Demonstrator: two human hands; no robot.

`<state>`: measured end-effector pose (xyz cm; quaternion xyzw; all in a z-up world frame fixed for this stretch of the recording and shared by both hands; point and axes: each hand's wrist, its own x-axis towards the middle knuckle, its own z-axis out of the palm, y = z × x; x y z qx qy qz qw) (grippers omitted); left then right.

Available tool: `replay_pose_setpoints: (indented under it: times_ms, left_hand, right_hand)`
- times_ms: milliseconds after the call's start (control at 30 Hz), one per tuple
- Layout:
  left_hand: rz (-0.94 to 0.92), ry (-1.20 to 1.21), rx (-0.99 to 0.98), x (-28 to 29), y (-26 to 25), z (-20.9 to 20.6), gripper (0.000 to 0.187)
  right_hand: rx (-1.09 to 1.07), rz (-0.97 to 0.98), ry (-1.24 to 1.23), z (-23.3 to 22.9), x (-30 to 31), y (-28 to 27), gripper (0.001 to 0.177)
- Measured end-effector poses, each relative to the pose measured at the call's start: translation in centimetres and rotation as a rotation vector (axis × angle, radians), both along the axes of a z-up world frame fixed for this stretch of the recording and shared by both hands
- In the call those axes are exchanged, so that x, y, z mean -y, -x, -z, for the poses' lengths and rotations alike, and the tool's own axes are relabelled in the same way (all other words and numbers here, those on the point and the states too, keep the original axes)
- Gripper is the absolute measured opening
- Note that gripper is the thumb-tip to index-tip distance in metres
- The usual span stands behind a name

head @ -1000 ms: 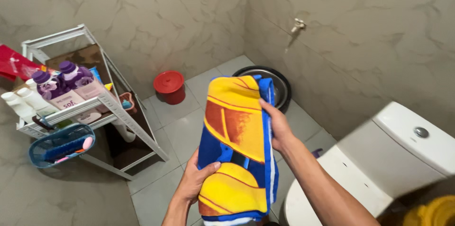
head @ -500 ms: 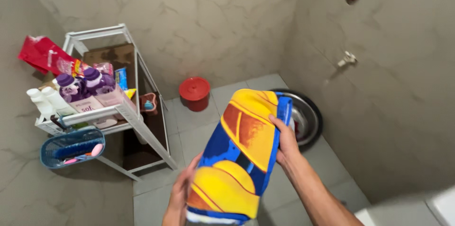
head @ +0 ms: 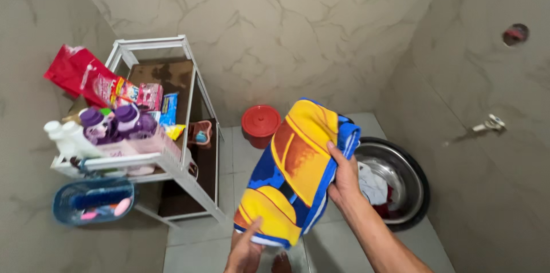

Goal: The person folds a blue and yellow towel and places it on a bathroom shelf. Then the person picks up a pink towel, folds it, and holds it in the bathroom.

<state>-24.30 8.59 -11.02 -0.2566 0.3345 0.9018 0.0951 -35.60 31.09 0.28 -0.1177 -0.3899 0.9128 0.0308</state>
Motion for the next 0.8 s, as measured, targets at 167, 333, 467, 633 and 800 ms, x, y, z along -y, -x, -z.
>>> replay_pose_setpoints:
  times_ms: [167, 333, 467, 633, 800]
  left_hand:
    - [-0.096, 0.097, 0.022, 1.3, 6.3, -2.6, 0.079]
    - [-0.201, -0.025, -0.062, 2.3, 11.1, -4.7, 0.075]
    - [-0.140, 0.150, -0.091, 1.6, 14.5, -5.6, 0.075]
    - [-0.257, 0.224, -0.150, 1.6, 19.2, -5.6, 0.071]
    - [-0.411, 0.211, -0.201, 1.0, 25.0, -4.7, 0.075]
  right_hand:
    - [0.060, -0.028, -0.136, 0.5, -0.2, 7.4, 0.051]
    - [0.028, -0.071, -0.043, 0.7, 0.5, 12.9, 0.055]
    - [0.057, -0.102, -0.009, 0.7, 1.5, 16.9, 0.057]
    - [0.084, -0.221, -0.015, 1.8, 1.4, 22.9, 0.056]
    - [0.108, -0.421, 0.069, 2.7, 1.5, 30.9, 0.059]
